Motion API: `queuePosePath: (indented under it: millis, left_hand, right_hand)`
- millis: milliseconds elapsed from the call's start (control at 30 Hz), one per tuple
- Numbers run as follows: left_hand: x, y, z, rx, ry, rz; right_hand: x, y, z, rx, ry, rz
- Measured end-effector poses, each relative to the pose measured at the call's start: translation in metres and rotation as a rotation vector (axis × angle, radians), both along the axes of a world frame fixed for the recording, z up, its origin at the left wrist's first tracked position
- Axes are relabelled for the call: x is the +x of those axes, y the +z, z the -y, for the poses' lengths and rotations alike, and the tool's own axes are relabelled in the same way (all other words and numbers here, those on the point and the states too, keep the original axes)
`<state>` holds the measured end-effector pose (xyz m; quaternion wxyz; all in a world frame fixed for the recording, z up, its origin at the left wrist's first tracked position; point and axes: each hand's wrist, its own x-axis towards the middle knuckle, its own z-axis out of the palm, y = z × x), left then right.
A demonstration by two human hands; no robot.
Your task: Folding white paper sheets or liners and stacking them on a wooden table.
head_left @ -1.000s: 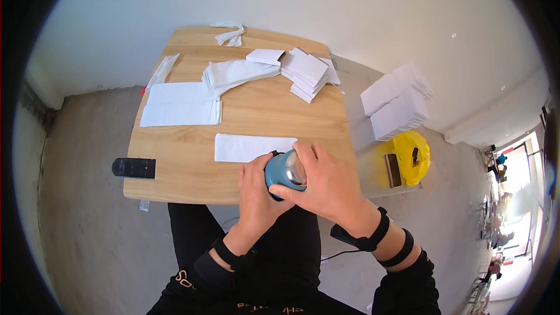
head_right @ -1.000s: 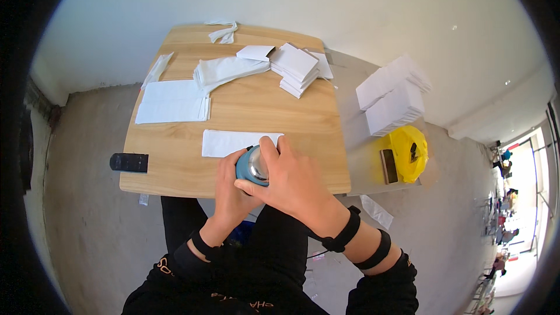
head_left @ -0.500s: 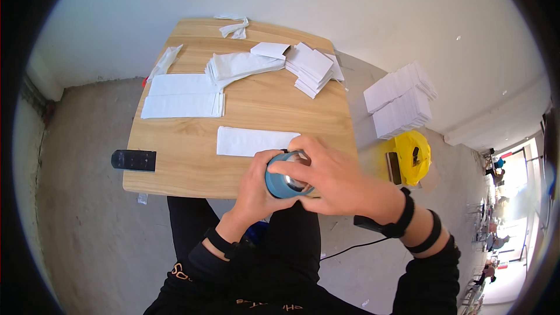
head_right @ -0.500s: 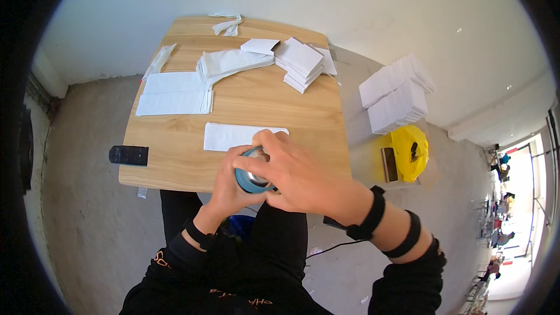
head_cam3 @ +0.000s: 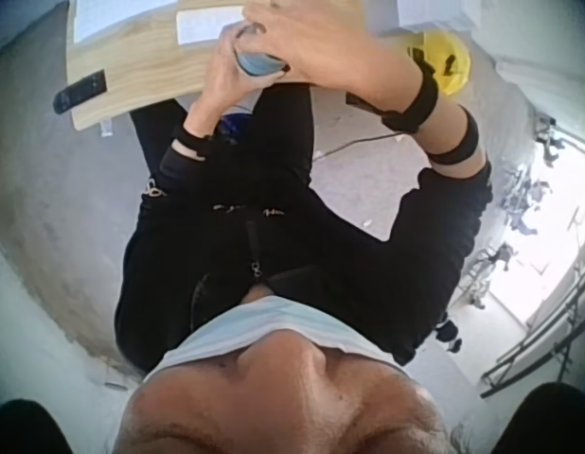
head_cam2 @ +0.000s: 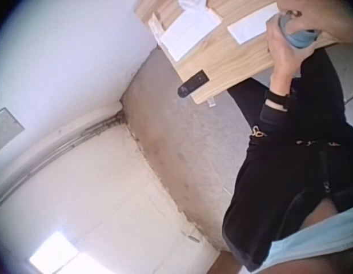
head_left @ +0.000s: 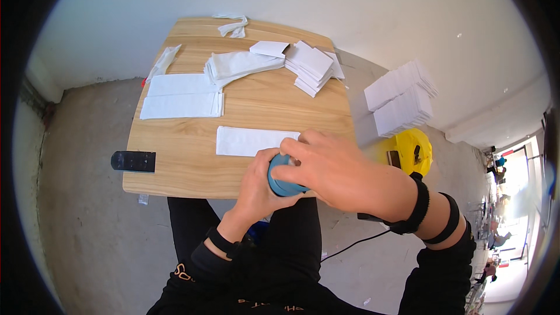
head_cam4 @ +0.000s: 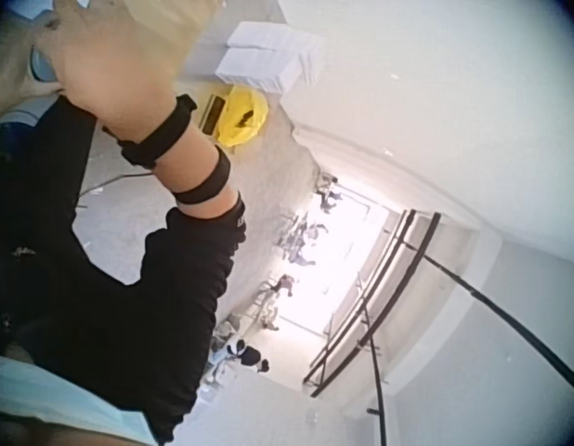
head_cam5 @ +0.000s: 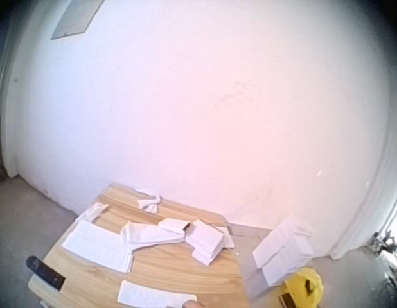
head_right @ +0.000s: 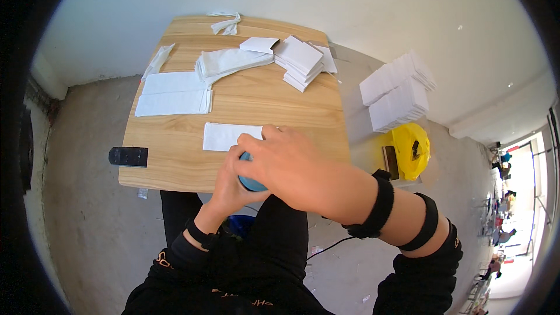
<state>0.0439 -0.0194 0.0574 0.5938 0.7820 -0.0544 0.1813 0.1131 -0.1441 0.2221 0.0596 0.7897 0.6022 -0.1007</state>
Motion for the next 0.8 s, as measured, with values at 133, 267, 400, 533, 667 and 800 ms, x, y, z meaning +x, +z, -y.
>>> queuePosePath:
  millis: [133,267,400,533,667,800]
  left_hand:
    - [0.003,-0.005,-0.004,-0.055,-0.059,-0.035]
    - [0.002,-0.011,-0.013,-0.117,0.008,-0.024]
    - [0.005,-0.016,-0.009,-0.106,-0.005,-0.032]
    - [0.007,-0.016,-0.004,-0.117,-0.023,-0.016]
    - [0.005,-0.015,-0.001,-0.129,0.037,-0.031]
    - [0.007,-0.018,0.007,-0.135,0.089,-0.051]
  right_hand:
    - [-0.003,0.02,0.004,0.102,0.127,0.004]
    - [0.0,0.032,0.023,0.267,-0.13,-0.113]
    - [0.019,-0.038,0.074,0.931,-0.697,-0.935]
    - [0.016,-0.168,0.119,1.477,-1.11,-1.384]
    - [0.003,-0.251,0.109,1.535,-1.34,-1.096]
    - [0.002,-0.297,0.111,1.415,-1.492,-0.712]
